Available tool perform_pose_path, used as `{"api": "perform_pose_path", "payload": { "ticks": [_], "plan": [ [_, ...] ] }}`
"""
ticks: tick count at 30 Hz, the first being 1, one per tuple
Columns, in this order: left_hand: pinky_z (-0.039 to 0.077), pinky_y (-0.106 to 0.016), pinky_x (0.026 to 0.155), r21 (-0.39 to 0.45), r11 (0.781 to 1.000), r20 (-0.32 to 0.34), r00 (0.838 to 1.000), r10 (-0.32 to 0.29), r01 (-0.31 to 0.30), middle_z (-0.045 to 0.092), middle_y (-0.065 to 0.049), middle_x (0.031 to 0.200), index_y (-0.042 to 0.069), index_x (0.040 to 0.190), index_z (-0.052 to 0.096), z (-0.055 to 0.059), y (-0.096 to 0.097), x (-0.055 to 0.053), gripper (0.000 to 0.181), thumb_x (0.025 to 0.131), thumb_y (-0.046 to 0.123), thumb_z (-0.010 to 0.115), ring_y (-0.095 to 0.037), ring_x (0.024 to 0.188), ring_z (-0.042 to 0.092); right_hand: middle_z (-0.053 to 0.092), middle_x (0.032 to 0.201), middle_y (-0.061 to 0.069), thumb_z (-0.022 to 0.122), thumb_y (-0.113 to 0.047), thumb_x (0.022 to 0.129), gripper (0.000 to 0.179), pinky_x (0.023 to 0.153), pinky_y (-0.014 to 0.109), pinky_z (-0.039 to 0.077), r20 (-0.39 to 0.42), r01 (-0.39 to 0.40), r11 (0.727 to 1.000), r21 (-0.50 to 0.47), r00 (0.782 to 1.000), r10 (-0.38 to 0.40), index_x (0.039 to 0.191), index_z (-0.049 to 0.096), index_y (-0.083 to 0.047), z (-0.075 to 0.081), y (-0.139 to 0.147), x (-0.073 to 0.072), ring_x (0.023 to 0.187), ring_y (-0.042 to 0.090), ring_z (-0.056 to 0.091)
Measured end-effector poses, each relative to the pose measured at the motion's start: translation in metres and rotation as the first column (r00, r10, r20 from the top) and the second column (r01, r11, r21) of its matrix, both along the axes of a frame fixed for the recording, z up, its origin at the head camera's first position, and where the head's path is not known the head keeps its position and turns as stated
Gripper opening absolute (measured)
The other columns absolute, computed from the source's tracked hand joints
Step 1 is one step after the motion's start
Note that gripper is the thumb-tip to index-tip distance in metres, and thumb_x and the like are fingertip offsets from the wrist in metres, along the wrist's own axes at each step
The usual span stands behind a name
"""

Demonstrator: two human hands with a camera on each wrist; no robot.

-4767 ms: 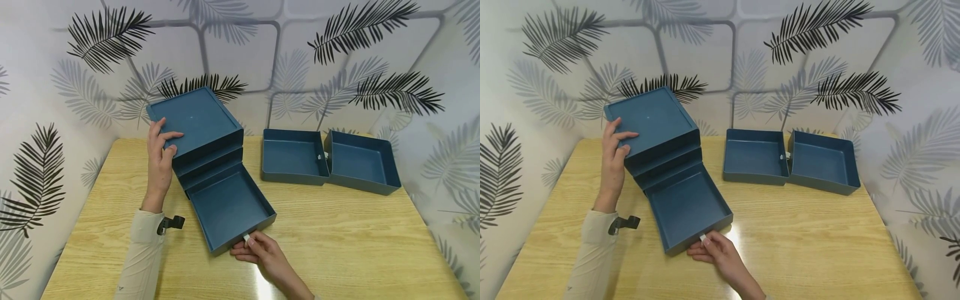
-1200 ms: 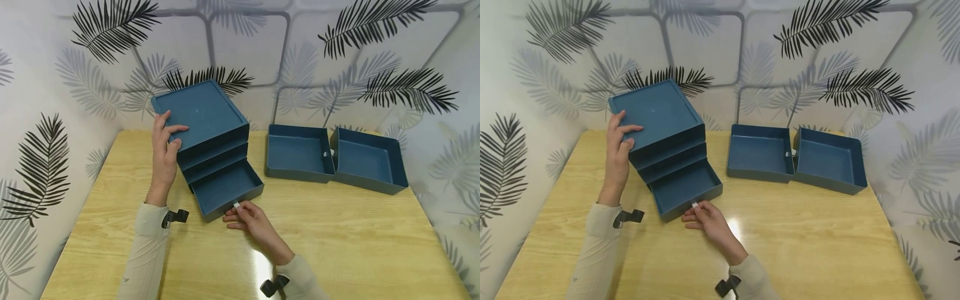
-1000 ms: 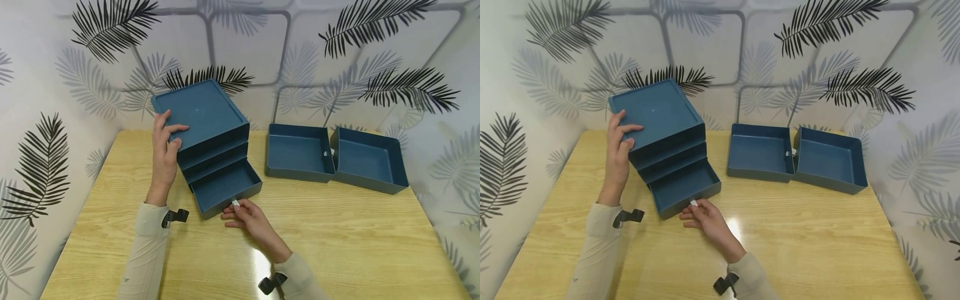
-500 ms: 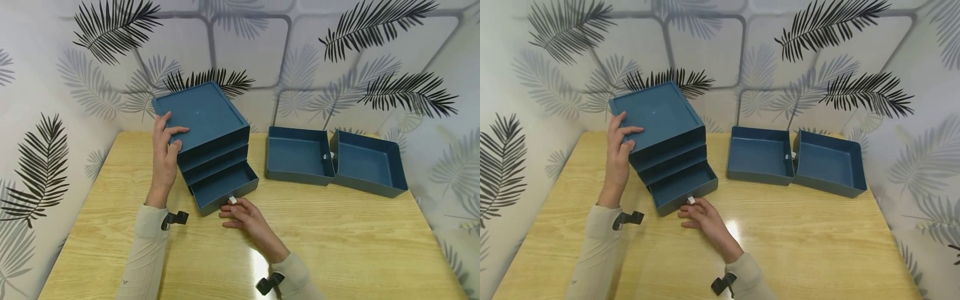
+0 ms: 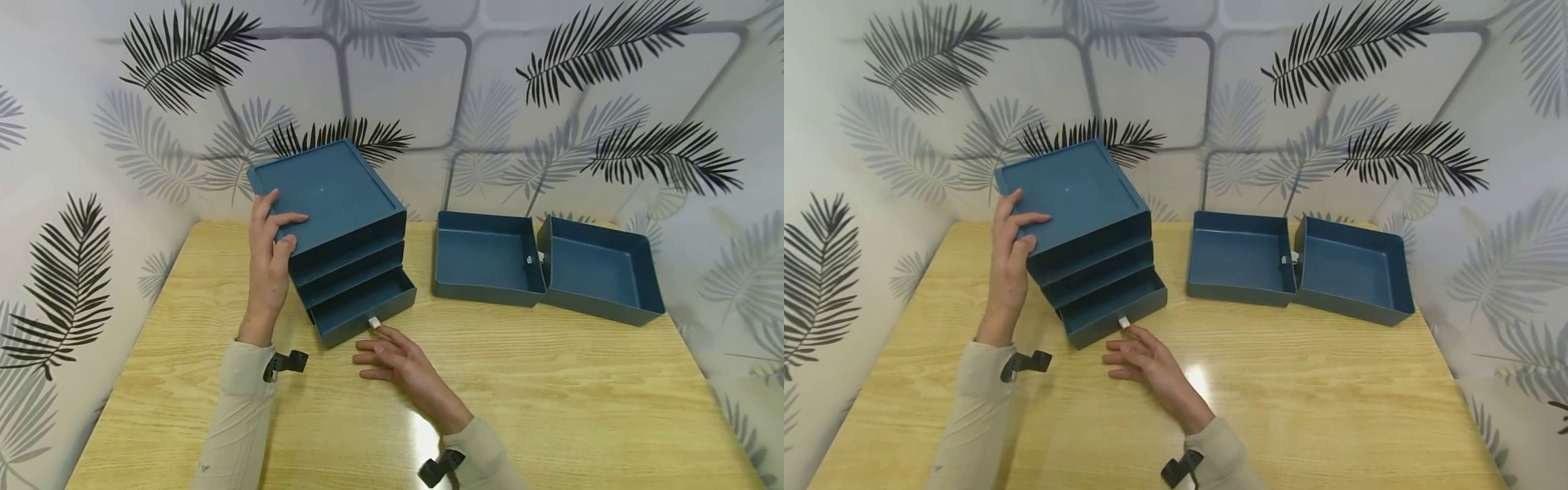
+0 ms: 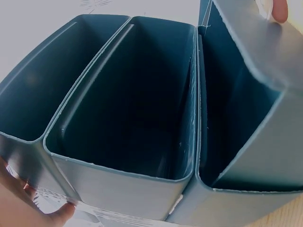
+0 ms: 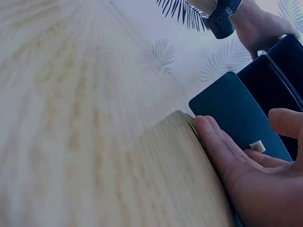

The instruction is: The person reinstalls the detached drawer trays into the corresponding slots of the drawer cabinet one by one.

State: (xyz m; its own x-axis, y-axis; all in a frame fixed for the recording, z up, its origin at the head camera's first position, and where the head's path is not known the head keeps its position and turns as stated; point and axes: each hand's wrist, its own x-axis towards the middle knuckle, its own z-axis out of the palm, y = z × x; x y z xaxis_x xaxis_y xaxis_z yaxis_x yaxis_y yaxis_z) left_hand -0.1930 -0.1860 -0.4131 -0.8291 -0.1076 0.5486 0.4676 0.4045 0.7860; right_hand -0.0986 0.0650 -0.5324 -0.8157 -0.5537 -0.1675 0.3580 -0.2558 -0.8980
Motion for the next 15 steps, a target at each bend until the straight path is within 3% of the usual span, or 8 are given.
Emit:
{"api": "perform_pose_path", "payload": {
  "ticks": [8, 15],
  "plan": [
    [0.003, -0.058, 0.131, -0.009, 1.000, 0.003, 1.000, 0.000, 0.000, 0.033, 0.000, 0.169, 0.010, 0.122, 0.071, -0.0034, -0.0005, 0.0043, 0.038, 0.099, 0.026, 0.046, -0.023, 0.165, 0.004, 0.046, 0.159, 0.025, 0.048, -0.023, 0.110, 0.069, 0.107, 0.044, 0.055, 0.032, -0.033, 0.999, -0.018, 0.999, 0.033, 0.168, 0.012, -0.021, -0.0020, -0.0033, 0.0026, 0.138, 0.036, 0.059],
    [0.002, -0.057, 0.132, 0.009, 1.000, -0.022, 1.000, -0.011, 0.012, 0.033, -0.005, 0.169, 0.006, 0.122, 0.071, -0.0012, -0.0002, 0.0000, 0.036, 0.099, 0.022, 0.047, -0.026, 0.165, 0.004, 0.047, 0.158, 0.026, 0.048, -0.017, 0.109, 0.070, 0.107, 0.046, 0.055, 0.025, -0.032, 0.998, -0.050, 0.999, 0.033, 0.168, 0.011, -0.025, -0.0012, -0.0070, -0.0039, 0.137, 0.039, 0.059]
  ]
}}
